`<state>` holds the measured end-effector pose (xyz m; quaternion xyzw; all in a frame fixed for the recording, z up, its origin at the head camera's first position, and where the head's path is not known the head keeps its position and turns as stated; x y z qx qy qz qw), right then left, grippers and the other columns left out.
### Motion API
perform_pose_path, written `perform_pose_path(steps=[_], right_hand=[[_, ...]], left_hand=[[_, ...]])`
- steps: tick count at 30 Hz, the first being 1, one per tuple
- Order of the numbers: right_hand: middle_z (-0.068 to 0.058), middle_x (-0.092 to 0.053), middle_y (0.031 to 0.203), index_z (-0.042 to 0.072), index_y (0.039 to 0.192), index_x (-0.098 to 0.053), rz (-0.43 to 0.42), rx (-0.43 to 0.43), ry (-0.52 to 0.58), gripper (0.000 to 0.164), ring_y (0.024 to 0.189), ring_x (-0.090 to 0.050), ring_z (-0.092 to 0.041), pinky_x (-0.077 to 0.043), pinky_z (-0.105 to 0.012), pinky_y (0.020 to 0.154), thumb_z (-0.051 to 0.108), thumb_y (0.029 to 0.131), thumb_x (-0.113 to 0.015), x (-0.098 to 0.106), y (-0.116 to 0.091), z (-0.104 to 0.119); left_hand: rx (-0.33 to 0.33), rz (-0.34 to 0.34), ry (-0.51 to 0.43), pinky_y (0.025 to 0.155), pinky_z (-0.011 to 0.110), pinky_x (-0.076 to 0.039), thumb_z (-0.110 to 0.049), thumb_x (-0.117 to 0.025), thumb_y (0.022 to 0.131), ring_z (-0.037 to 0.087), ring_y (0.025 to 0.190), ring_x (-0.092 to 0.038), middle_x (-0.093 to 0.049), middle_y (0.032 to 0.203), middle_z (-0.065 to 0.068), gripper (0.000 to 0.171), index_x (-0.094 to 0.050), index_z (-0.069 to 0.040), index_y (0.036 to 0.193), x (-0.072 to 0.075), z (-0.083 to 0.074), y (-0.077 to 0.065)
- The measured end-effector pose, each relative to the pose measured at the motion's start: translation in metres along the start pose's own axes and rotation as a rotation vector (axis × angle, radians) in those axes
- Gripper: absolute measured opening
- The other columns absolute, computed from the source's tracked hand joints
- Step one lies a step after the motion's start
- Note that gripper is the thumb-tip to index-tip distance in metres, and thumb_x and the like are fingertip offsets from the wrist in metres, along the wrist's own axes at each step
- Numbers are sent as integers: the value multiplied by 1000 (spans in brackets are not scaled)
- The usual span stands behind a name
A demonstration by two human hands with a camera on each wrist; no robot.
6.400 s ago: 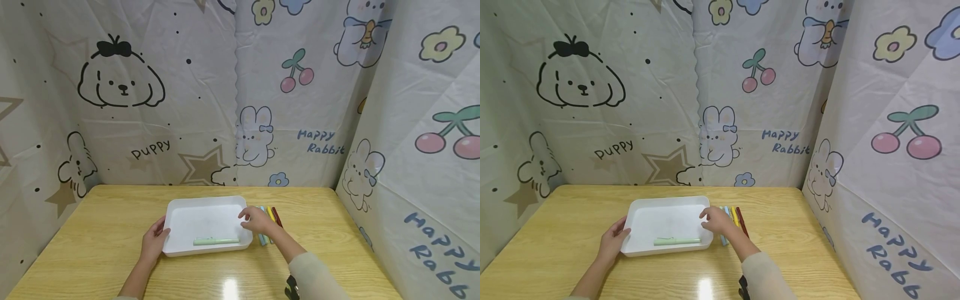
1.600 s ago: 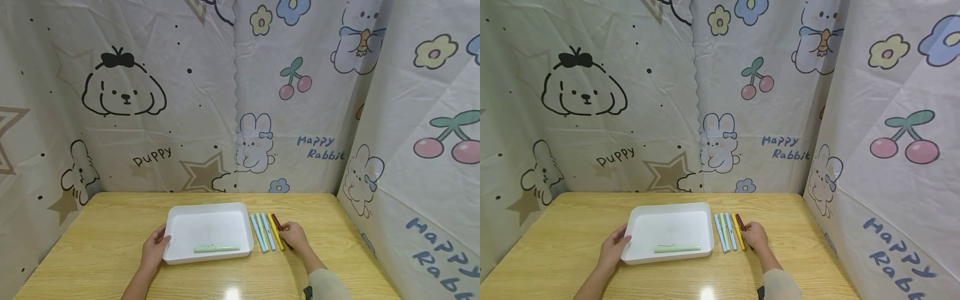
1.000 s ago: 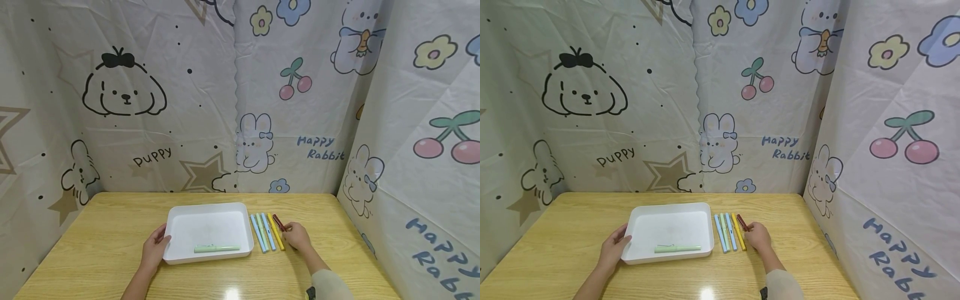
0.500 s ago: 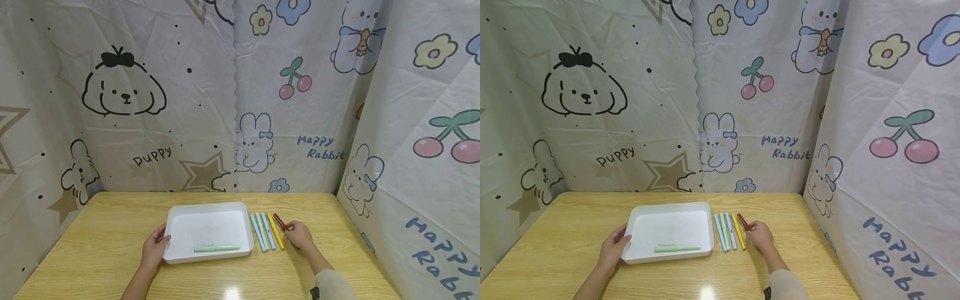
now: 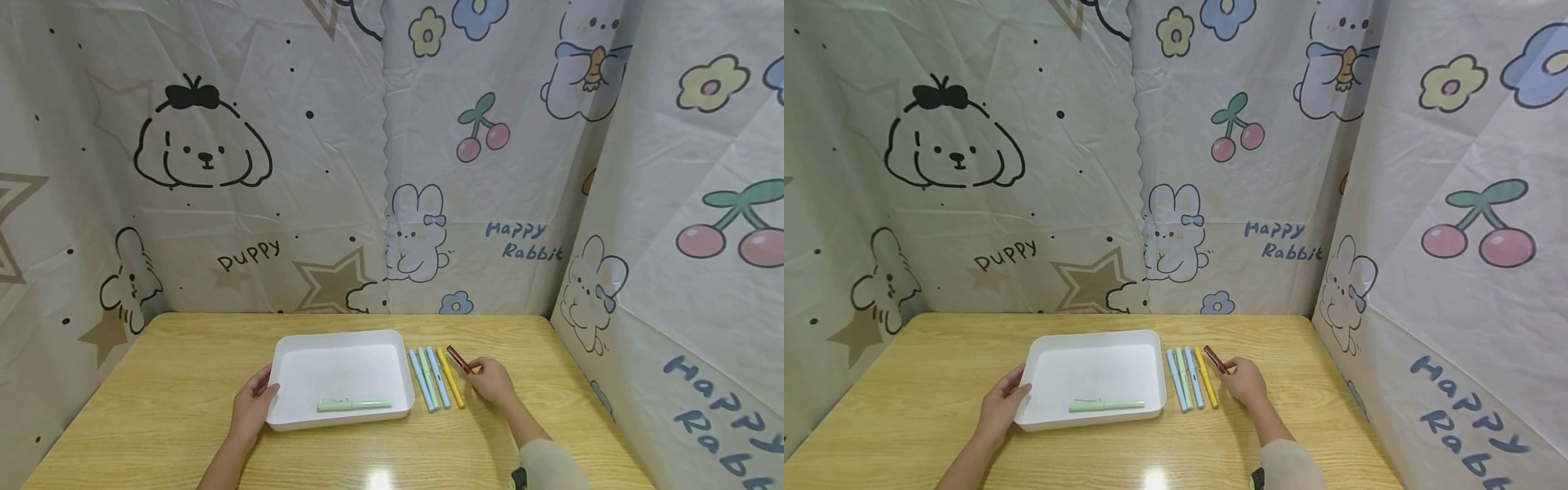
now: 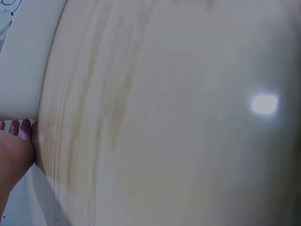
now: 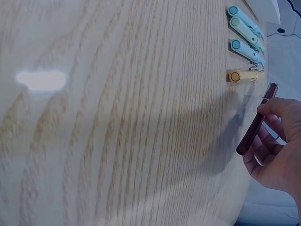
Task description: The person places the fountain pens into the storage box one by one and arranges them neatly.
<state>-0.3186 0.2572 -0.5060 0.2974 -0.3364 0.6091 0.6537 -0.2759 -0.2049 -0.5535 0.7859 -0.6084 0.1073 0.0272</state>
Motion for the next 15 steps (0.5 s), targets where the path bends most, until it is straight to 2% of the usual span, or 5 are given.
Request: perform_pose_path(steps=[15], right_hand=[[-4, -52, 68, 0, 104, -66, 12, 43, 24, 25, 57, -42, -14, -33, -26, 51, 11, 82, -64, -2, 2, 10]], left_hand=[[-1, -5, 22, 73, 1, -34, -11, -51, 94, 29, 126, -44, -41, 143, 21, 49, -38, -5, 141, 0, -2, -1]])
Point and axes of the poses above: each hand's wrist, its own y-axis towards the middle knuckle, its own x-axis out of the back of the hand, z = x × y, the point moved 5 cm from there along y, towards the middle knuckle
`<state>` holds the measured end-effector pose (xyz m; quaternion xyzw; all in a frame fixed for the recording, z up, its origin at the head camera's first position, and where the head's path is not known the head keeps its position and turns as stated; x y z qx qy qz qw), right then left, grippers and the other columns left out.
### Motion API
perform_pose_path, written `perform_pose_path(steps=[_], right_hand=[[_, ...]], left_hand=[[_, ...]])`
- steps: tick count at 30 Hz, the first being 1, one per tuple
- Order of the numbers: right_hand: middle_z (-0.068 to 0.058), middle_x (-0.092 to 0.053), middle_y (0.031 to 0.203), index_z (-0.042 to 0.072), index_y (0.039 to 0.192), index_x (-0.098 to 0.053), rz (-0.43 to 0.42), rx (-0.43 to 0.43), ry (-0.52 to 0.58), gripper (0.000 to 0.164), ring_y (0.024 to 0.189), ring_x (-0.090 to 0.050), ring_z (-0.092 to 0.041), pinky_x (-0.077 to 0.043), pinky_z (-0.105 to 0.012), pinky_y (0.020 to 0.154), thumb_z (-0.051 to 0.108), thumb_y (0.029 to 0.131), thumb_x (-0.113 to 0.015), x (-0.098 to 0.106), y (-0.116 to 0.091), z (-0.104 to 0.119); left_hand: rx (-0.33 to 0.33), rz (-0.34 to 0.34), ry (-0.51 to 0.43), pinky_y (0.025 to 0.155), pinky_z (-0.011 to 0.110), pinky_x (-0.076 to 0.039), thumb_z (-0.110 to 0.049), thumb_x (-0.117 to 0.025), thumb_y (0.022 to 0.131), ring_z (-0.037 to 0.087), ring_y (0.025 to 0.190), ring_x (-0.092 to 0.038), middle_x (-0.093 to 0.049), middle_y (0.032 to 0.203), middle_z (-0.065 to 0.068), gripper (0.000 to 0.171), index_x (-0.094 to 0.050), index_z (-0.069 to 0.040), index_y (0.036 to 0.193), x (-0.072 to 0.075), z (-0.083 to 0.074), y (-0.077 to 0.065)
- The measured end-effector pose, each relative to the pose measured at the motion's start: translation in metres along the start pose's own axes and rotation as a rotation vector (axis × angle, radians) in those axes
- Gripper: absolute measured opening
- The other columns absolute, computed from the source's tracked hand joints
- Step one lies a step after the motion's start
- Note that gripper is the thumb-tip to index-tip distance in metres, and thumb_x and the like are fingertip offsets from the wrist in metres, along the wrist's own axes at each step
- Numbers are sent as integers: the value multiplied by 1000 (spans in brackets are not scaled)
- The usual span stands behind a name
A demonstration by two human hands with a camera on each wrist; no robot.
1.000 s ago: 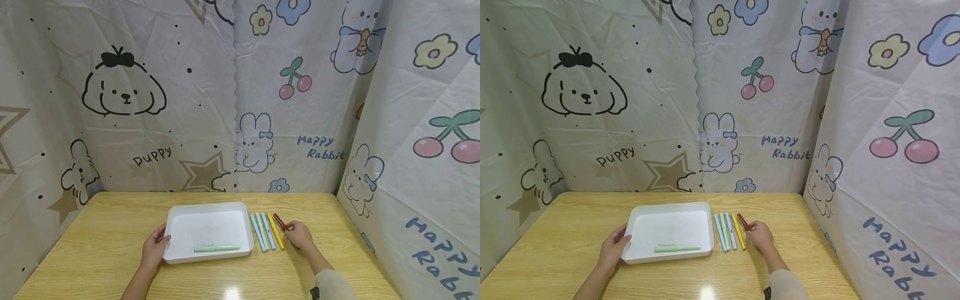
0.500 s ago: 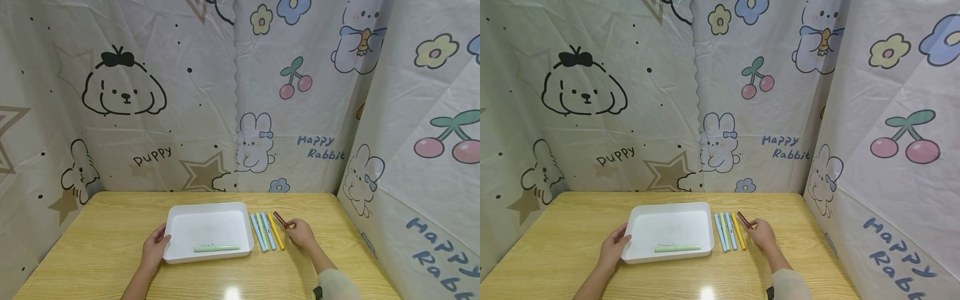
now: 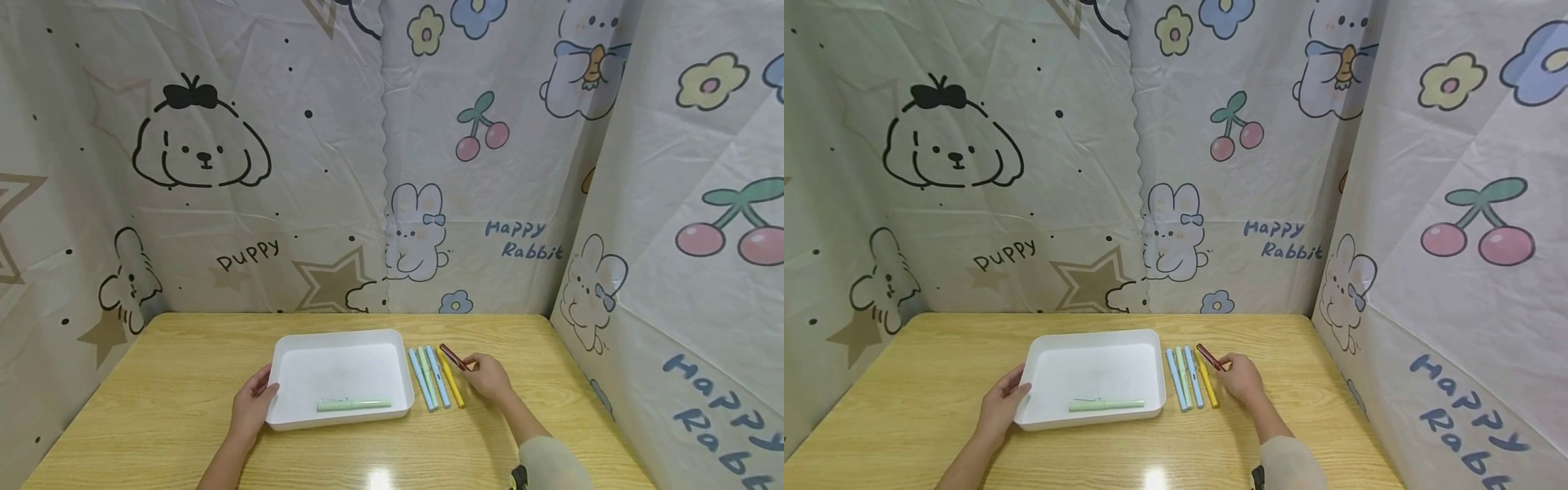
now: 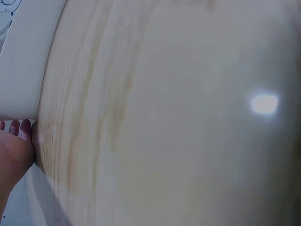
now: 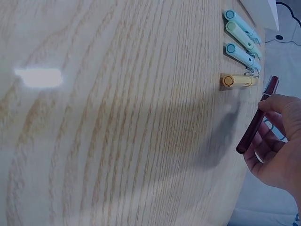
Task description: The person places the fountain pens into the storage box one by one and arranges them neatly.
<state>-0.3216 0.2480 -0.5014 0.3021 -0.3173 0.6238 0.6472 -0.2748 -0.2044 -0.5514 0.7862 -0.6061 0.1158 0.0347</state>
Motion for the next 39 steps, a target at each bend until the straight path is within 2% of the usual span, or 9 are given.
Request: perform_pose_path(steps=[25, 39], right_hand=[[-4, -51, 70, 2, 103, -67, 23, 65, -37, 24, 60, -43, -15, -34, -26, 54, 7, 80, -62, 5, 2, 12], [-4, -52, 71, 4, 101, -68, 29, 105, -43, 21, 61, -43, -15, -34, -26, 55, 6, 81, -63, 5, 4, 22]], left_hand=[[11, 14, -8, 70, -2, -32, -12, -48, 94, 30, 128, -41, -37, 146, 20, 52, -34, -5, 144, 0, 1, 1], [15, 12, -6, 73, 3, -36, -13, -50, 94, 29, 126, -43, -39, 145, 20, 51, -36, -6, 143, 0, -2, -1]])
Point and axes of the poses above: each hand's wrist, its own y-axis towards the middle knuckle, its own x-axis out of the back of the hand, z = x × y, the point moved 5 cm from there along y, towards the middle knuckle
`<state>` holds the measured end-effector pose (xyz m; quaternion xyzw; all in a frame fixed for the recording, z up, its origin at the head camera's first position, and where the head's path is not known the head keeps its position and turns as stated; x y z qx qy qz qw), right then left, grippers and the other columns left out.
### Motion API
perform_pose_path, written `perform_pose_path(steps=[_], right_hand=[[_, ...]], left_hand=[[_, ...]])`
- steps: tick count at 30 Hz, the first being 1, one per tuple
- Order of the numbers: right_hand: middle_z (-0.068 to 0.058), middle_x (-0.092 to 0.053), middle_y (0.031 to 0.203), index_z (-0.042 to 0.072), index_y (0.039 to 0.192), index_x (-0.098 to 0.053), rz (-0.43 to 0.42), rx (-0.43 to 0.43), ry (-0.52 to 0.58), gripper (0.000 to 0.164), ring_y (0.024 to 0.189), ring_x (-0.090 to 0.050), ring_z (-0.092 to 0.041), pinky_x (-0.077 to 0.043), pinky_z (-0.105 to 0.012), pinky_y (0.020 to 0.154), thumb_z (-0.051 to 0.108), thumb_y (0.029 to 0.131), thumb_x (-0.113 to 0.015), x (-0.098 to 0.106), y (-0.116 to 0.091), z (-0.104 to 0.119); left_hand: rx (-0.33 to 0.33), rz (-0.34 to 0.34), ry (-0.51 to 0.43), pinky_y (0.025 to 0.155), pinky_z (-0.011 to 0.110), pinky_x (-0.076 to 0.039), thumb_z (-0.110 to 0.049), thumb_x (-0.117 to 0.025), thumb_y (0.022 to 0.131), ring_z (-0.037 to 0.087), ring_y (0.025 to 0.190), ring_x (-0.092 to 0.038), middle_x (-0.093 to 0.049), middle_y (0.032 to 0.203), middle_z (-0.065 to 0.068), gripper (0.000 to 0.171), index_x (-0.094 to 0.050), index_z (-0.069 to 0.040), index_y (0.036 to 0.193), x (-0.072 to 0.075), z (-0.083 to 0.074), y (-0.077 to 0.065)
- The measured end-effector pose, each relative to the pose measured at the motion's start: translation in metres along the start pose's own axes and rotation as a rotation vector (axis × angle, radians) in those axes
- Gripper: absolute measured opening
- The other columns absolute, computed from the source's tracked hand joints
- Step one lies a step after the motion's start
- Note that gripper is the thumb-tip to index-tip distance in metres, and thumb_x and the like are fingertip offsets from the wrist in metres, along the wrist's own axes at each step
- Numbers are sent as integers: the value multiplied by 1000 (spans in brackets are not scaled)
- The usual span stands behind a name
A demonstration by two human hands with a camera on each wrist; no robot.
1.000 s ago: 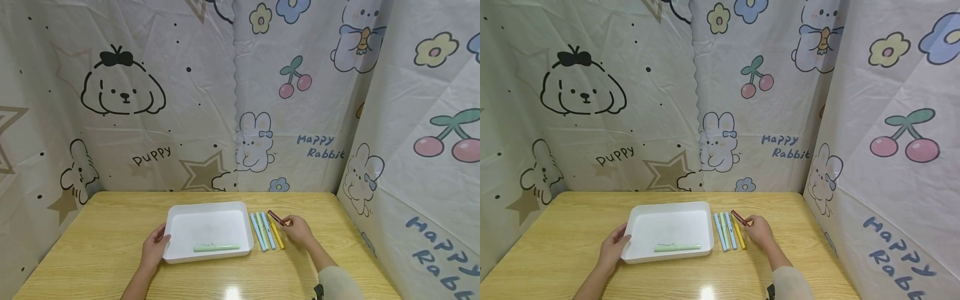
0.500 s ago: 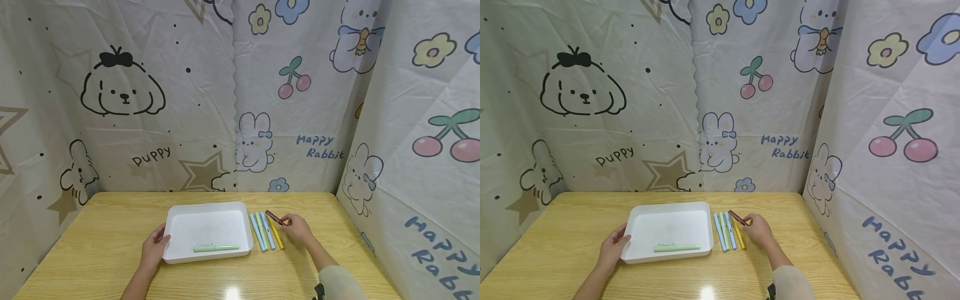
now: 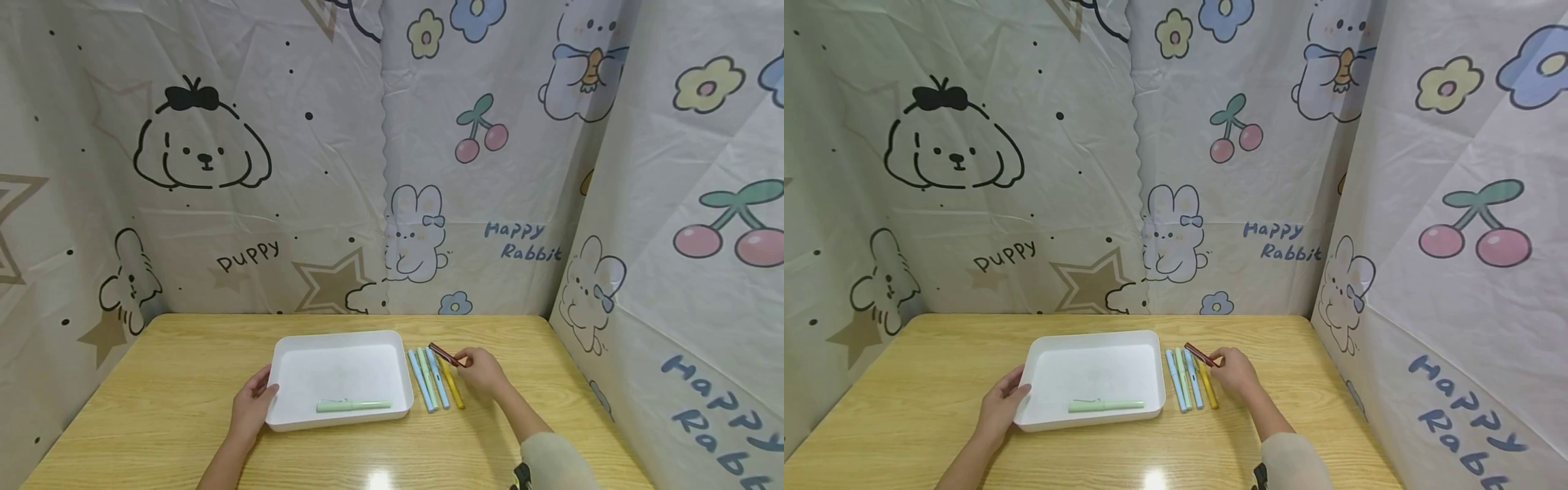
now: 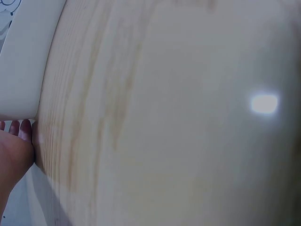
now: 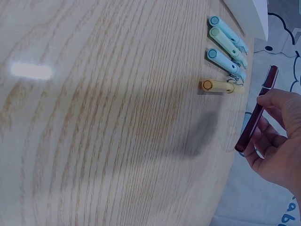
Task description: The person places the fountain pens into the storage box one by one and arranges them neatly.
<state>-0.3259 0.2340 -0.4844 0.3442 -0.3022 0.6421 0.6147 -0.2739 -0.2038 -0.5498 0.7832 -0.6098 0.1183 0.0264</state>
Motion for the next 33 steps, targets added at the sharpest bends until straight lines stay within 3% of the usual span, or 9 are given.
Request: perform_pose_path(steps=[17, 19, 24, 26, 33], right_hand=[[-4, -53, 70, 4, 100, -69, 3, 39, -15, 21, 62, -43, -15, -35, -26, 55, 5, 80, -64, -2, 1, 5], [-4, -53, 71, 5, 100, -69, 6, 35, -11, 21, 63, -44, -15, -35, -26, 56, 5, 80, -64, -2, 0, 5], [-4, -53, 72, 4, 100, -69, 14, 42, -4, 21, 64, -44, -15, -36, -27, 57, 4, 80, -64, -1, -1, 11], [-4, -54, 72, 4, 100, -69, 17, 48, -5, 21, 64, -45, -15, -36, -27, 56, 4, 80, -64, -1, -2, 14], [-4, -54, 73, 5, 100, -69, 25, 69, -18, 20, 65, -45, -15, -36, -26, 56, 5, 81, -64, -2, -2, 21]], left_hand=[[-2, 7, -10, 71, -1, -33, -12, -48, 94, 30, 130, -41, -37, 146, 21, 52, -35, -5, 144, 0, 0, 1], [0, 4, -3, 78, 4, -37, -12, -48, 94, 31, 130, -41, -38, 146, 21, 52, -35, -6, 144, 0, 0, 0], [2, -1, 0, 78, 4, -37, -12, -49, 94, 31, 130, -41, -38, 145, 20, 52, -35, -6, 144, 0, 0, 0], [-2, -3, -5, 71, -1, -33, -11, -49, 94, 31, 129, -41, -38, 145, 21, 52, -35, -5, 143, 0, 1, 1], [0, -1, -17, 70, -2, -33, -11, -49, 93, 31, 129, -41, -38, 145, 21, 52, -35, -5, 143, -1, 0, 0]])
Point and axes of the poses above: each hand's wrist, its own y-axis towards the middle knuckle, its own x-axis out of the back of the hand, z = x × y, the point moved 5 cm from there along y, towards the middle knuckle
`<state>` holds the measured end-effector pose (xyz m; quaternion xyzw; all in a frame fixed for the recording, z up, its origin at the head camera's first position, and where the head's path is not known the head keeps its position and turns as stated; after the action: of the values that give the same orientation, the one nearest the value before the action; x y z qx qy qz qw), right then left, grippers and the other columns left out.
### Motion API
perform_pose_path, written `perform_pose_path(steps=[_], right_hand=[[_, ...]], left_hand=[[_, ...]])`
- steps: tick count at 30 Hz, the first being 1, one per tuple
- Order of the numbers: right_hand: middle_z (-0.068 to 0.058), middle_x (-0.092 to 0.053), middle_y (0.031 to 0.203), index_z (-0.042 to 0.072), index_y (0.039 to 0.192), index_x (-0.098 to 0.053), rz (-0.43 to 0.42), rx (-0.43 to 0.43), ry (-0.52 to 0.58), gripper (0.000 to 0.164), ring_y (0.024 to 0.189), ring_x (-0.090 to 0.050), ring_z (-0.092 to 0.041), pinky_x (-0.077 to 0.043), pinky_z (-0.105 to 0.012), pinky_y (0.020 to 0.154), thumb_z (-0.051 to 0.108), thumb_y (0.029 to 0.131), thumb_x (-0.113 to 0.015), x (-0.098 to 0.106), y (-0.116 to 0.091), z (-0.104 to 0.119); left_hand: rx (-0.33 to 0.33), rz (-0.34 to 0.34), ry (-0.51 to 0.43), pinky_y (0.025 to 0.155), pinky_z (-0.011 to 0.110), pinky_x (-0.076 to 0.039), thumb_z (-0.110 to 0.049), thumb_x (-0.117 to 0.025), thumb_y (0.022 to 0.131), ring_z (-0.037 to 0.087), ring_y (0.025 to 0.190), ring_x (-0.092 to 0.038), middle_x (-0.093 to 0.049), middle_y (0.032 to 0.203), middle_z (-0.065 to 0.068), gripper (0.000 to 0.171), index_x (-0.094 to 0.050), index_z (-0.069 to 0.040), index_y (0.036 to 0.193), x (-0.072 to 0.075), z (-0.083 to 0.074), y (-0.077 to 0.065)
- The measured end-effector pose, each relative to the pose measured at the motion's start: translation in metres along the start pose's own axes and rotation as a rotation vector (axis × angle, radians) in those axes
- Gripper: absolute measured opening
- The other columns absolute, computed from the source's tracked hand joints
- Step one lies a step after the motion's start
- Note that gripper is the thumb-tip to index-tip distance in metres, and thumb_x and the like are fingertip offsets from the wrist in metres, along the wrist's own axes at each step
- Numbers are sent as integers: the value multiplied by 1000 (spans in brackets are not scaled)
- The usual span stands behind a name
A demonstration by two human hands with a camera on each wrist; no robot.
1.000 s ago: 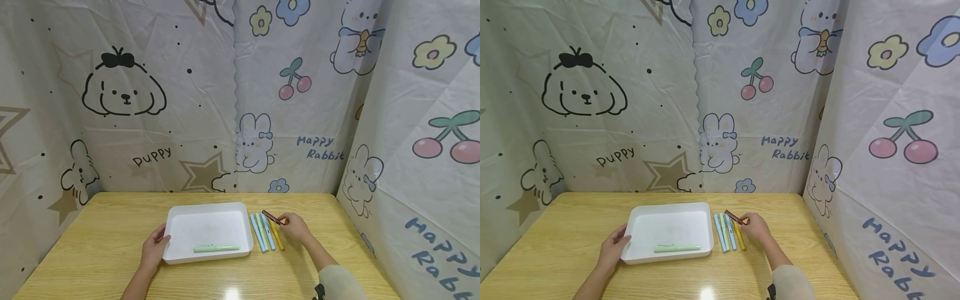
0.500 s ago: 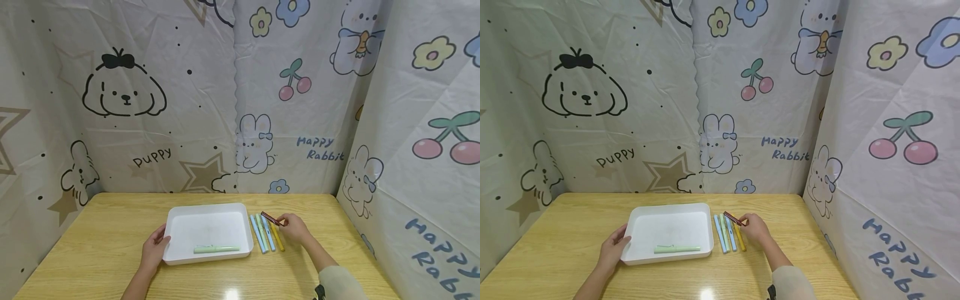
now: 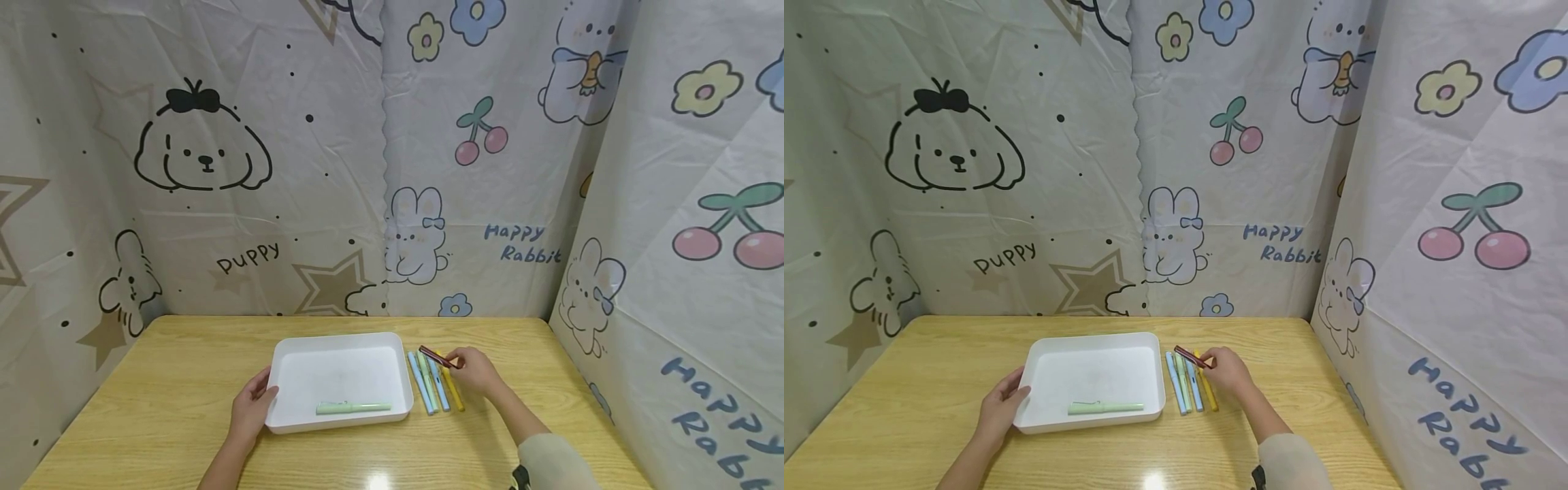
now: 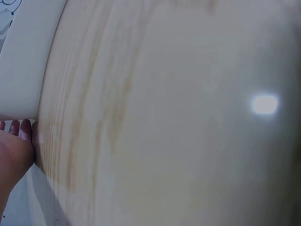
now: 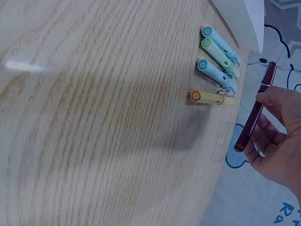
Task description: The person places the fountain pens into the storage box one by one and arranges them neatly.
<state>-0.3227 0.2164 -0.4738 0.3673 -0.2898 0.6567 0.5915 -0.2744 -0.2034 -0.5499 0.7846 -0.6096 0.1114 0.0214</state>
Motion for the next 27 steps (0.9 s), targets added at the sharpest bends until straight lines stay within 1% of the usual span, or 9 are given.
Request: perform_pose_path(steps=[3, 9, 18, 27], right_hand=[[-3, -53, 74, 6, 100, -69, 7, 5, -2, 21, 66, -45, -15, -36, -26, 56, 5, 79, -64, -1, 1, 3], [-3, -53, 73, 5, 97, -69, 9, 45, -13, 20, 67, -46, -14, -36, -26, 57, 4, 77, -65, -2, 2, 9], [-3, -54, 72, 6, 95, -70, 17, 58, -18, 18, 66, -46, -13, -37, -26, 57, 4, 77, -68, -5, 4, 12], [-2, -53, 72, 8, 94, -70, 31, 64, -33, 18, 67, -46, -13, -37, -26, 57, 4, 77, -66, -7, 6, 15]], left_hand=[[1, 1, -2, 71, -2, -33, -11, -48, 93, 31, 129, -41, -38, 146, 21, 52, -35, -5, 143, 0, 0, 0], [-2, 5, 2, 71, -2, -33, -11, -49, 94, 31, 130, -41, -37, 146, 21, 52, -35, -5, 143, 0, 1, -1], [-8, 0, 3, 71, -2, -32, -10, -49, 94, 32, 128, -41, -38, 145, 22, 50, -36, -3, 142, 0, -1, -1], [-4, 6, 8, 70, -4, -31, -12, -47, 95, 31, 130, -40, -37, 146, 21, 50, -35, -4, 143, 0, 1, 1]])
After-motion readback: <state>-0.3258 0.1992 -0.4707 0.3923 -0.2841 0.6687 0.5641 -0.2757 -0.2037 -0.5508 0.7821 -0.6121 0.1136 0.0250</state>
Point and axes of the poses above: each hand's wrist, its own y-axis towards the middle knuckle, its own x-axis out of the back of the hand, z = x × y, the point moved 5 cm from there along y, towards the middle knuckle
